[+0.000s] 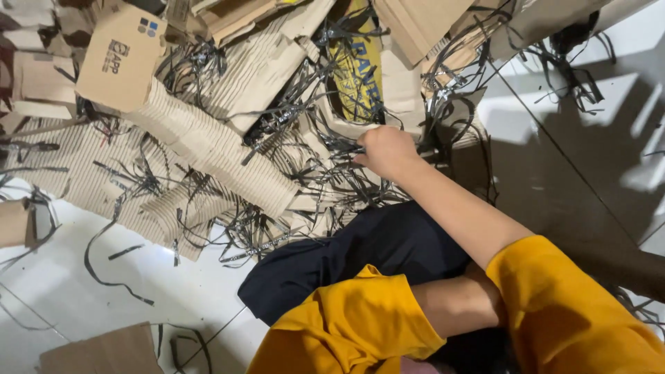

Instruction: Wrapping corrugated cardboard around a chair leg and securing it with black plastic string

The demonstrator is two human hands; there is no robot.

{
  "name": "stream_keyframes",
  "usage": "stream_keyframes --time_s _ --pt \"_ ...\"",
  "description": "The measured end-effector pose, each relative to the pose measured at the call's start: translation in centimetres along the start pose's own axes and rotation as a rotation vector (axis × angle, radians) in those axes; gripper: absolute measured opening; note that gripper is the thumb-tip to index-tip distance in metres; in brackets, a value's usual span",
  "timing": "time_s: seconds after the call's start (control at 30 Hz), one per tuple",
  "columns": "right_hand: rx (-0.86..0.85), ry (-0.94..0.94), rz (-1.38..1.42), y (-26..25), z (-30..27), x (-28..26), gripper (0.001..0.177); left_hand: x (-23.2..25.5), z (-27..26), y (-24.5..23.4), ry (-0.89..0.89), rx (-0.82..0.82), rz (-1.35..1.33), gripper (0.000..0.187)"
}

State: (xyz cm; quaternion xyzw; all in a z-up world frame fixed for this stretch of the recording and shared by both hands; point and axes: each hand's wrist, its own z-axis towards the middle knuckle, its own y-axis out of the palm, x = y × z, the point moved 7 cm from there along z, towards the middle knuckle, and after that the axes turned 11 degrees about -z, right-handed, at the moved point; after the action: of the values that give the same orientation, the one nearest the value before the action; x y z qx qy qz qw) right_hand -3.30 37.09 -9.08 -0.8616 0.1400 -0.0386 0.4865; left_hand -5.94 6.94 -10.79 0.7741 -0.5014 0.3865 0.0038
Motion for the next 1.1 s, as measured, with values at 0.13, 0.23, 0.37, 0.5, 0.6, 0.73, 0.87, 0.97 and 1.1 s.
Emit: stream_keyframes --time_s 0.13,0.23,0.37,0.5,0.6,0.73,0.87,0.97,1.1 --pt "0.087 -0.067 -0.103 3.9 2.3 0.7 0.037 -1.9 -2.2 -0.6 0.034 0.012 0.008 0.055" --pt "0.482 -0.200 -0.301 5.2 3.3 0.6 0.020 -2.9 -2.3 -0.1 0.066 0.022 0.020 0.053" --pt "0.321 -0.171 -0.141 3.4 2.1 0.5 0.022 -1.5 0.0 1.5 0.103 0.035 0.012 0.050" --pt "0.299 -0.134 0.381 1.7 -0.4 1.5 0.022 -0.5 1.7 1.1 0.136 0.061 0.002 0.048" --pt "0.424 -0.152 0.661 1.0 -3.9 4.6 0.018 0.1 2.8 1.0 0.164 0.087 -0.007 0.046" --pt "0.491 -0.174 0.937 0.5 -9.0 6.9 0.021 1.5 2.5 -0.1 0.212 0.111 0.010 0.045" --pt "0.770 -0.030 1.240 1.7 -15.3 11.5 0.023 3.7 3.7 1.6 0.270 0.089 0.054 0.044" --pt "0.906 0.072 1.432 2.6 -21.1 14.5 0.026 5.0 6.7 3.8 0.320 0.059 0.114 0.044" --pt "1.043 0.209 1.418 2.5 -30.6 16.1 0.032 4.9 2.2 -2.7 0.316 0.273 0.015 0.050"
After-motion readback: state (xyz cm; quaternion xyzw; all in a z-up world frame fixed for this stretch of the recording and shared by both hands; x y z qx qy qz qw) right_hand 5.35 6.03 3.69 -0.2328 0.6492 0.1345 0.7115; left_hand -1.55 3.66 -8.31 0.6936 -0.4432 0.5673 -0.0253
